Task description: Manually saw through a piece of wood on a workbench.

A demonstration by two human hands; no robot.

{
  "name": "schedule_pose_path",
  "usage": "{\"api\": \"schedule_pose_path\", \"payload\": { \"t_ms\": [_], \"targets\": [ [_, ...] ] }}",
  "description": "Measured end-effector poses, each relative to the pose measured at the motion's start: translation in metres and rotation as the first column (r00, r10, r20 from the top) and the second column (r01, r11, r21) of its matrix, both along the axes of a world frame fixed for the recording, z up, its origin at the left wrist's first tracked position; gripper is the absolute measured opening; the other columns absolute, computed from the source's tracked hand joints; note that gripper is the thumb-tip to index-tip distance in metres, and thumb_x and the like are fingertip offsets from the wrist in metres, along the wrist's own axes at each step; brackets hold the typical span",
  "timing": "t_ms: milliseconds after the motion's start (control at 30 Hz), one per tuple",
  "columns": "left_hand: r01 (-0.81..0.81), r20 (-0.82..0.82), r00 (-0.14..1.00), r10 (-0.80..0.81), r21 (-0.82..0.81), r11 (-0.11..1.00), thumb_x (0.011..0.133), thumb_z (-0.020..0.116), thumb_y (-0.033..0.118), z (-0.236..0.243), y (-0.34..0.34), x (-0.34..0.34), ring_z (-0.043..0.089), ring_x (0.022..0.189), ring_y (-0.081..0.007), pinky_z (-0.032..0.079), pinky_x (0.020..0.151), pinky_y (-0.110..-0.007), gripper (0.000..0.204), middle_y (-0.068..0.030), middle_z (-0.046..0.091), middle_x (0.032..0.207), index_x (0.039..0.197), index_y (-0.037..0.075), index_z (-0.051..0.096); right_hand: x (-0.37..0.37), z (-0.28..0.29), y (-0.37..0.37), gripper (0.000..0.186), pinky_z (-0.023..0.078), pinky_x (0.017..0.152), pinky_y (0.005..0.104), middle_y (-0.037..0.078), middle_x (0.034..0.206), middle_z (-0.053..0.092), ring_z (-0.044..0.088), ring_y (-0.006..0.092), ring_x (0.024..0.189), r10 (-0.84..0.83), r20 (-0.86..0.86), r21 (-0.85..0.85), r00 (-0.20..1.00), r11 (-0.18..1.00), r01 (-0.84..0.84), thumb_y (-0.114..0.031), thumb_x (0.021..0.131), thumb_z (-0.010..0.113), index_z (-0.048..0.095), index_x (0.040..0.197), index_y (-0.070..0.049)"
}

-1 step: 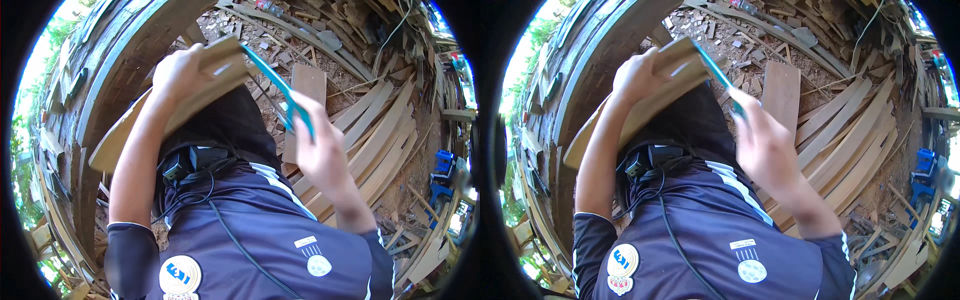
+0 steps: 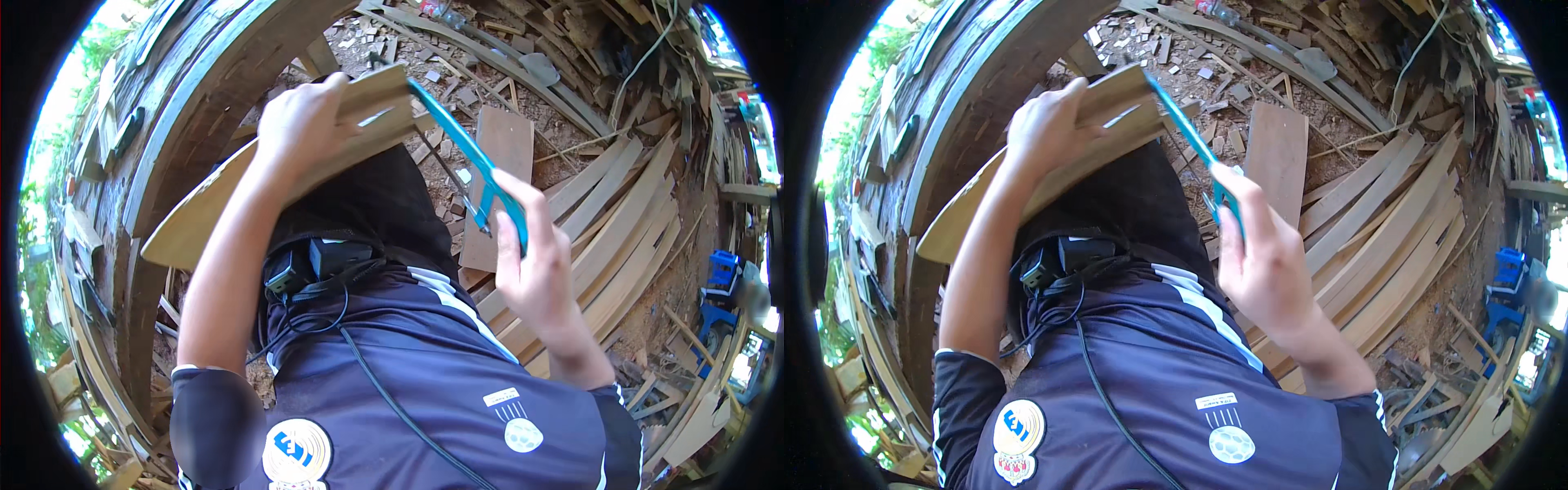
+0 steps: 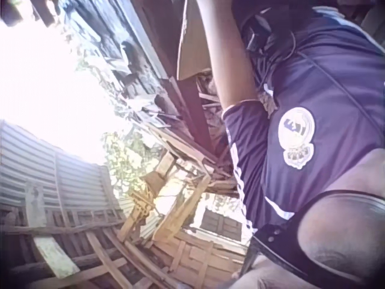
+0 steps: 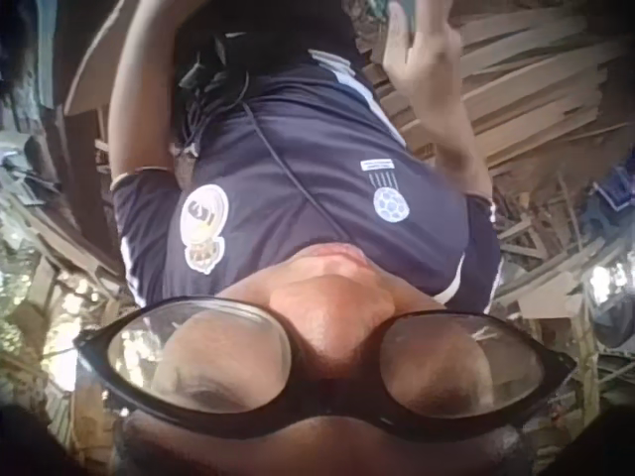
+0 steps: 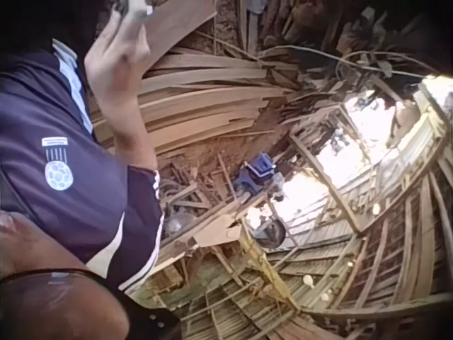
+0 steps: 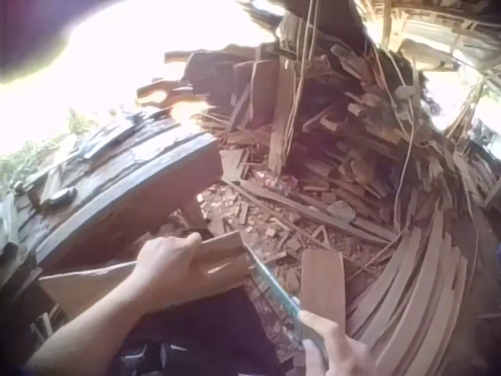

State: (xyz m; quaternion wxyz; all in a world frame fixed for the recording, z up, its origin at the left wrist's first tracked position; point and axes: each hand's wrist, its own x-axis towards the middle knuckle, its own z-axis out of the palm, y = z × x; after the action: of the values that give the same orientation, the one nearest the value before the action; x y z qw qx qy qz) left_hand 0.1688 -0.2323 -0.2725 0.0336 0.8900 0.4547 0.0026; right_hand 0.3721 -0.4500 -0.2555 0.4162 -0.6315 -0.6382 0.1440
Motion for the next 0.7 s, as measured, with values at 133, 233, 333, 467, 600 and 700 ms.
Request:
{"api": "schedule_pose_path", "payload": {
  "t_ms": [133, 233, 333, 467, 600, 700],
  "targets": [
    [-0.098, 0.007, 0.995, 0.098, 0.049, 0.994, 0.079, 0.08, 0.041, -0.006, 0.009, 0.015, 0.069, 0.096, -0.0411, 0.054, 0.08, -0.051, 0.053, -0.0215, 0.072, 0.097, 0.109, 0.004, 0.056, -0.012, -0.019, 0.036, 0.034, 0.054, 0.069, 0.0436, 0.025, 0.094, 0.068, 0.07, 0.0414, 0.085, -0.077, -0.058, 0.074, 0.995, 0.994, 0.081, 0.004, 0.094, 0.058, 0.055, 0.128, -0.004],
    [-0.065, 0.041, 0.997, 0.063, 0.046, 0.997, 0.079, 0.08, 0.04, -0.007, 0.017, -0.015, 0.071, 0.095, -0.038, 0.056, 0.079, -0.049, 0.051, -0.0209, 0.072, 0.095, 0.106, 0.002, 0.059, 0.0, 0.015, 0.043, 0.032, 0.052, 0.062, 0.0415, 0.022, 0.086, 0.066, 0.07, 0.0365, 0.073, -0.039, -0.078, -0.143, 0.996, 0.989, 0.028, 0.001, 0.096, 0.056, 0.055, 0.127, -0.005],
    [-0.039, 0.149, 0.989, 0.025, 0.092, 0.995, 0.073, 0.083, 0.046, -0.015, 0.014, -0.019, 0.07, 0.095, -0.0394, 0.056, 0.08, -0.049, 0.058, -0.0208, 0.072, 0.097, 0.105, 0.003, 0.061, 0.001, 0.021, 0.008, 0.034, 0.057, 0.08, 0.0385, 0.022, 0.112, 0.069, 0.073, 0.0366, 0.096, 0.05, -0.007, -0.077, 0.999, 0.996, -0.05, 0.004, 0.094, 0.057, 0.055, 0.128, -0.002],
    [0.066, 0.053, 0.997, -0.064, -0.028, 0.997, 0.077, 0.081, 0.039, -0.004, 0.001, 0.005, 0.069, 0.091, -0.0413, 0.055, 0.077, -0.05, 0.053, -0.0206, 0.071, 0.093, 0.108, 0.002, 0.057, -0.008, -0.061, 0.061, 0.033, 0.056, 0.076, 0.0453, 0.025, 0.105, 0.069, 0.07, 0.0409, 0.095, -0.107, 0.045, 0.125, 0.993, 0.987, 0.101, -0.002, 0.097, 0.057, 0.053, 0.129, -0.004],
    [-0.011, 0.156, 0.988, 0.003, 0.05, 0.999, 0.079, 0.079, 0.039, -0.019, -0.003, -0.007, 0.069, 0.085, -0.0407, 0.054, 0.073, -0.051, 0.048, -0.0202, 0.069, 0.084, 0.1, 0.004, 0.053, -0.021, -0.019, 0.055, 0.035, 0.054, 0.065, 0.0434, 0.023, 0.094, 0.069, 0.071, 0.0394, 0.082, -0.094, -0.036, -0.107, 0.995, 0.99, 0.09, 0.001, 0.096, 0.056, 0.053, 0.13, -0.005],
    [-0.028, 0.13, 0.991, 0.016, 0.088, 0.996, 0.083, 0.075, 0.033, -0.012, -0.013, -0.006, 0.07, 0.079, -0.0392, 0.055, 0.069, -0.05, 0.039, -0.019, 0.07, 0.084, 0.098, 0.005, 0.053, -0.017, 0.003, -0.011, 0.036, 0.056, 0.089, 0.0373, 0.025, 0.114, 0.068, 0.07, 0.0373, 0.106, -0.057, 0.022, -0.046, 0.998, 0.997, 0.058, 0.006, 0.095, 0.055, 0.053, 0.131, 0.002]
  ]
}}
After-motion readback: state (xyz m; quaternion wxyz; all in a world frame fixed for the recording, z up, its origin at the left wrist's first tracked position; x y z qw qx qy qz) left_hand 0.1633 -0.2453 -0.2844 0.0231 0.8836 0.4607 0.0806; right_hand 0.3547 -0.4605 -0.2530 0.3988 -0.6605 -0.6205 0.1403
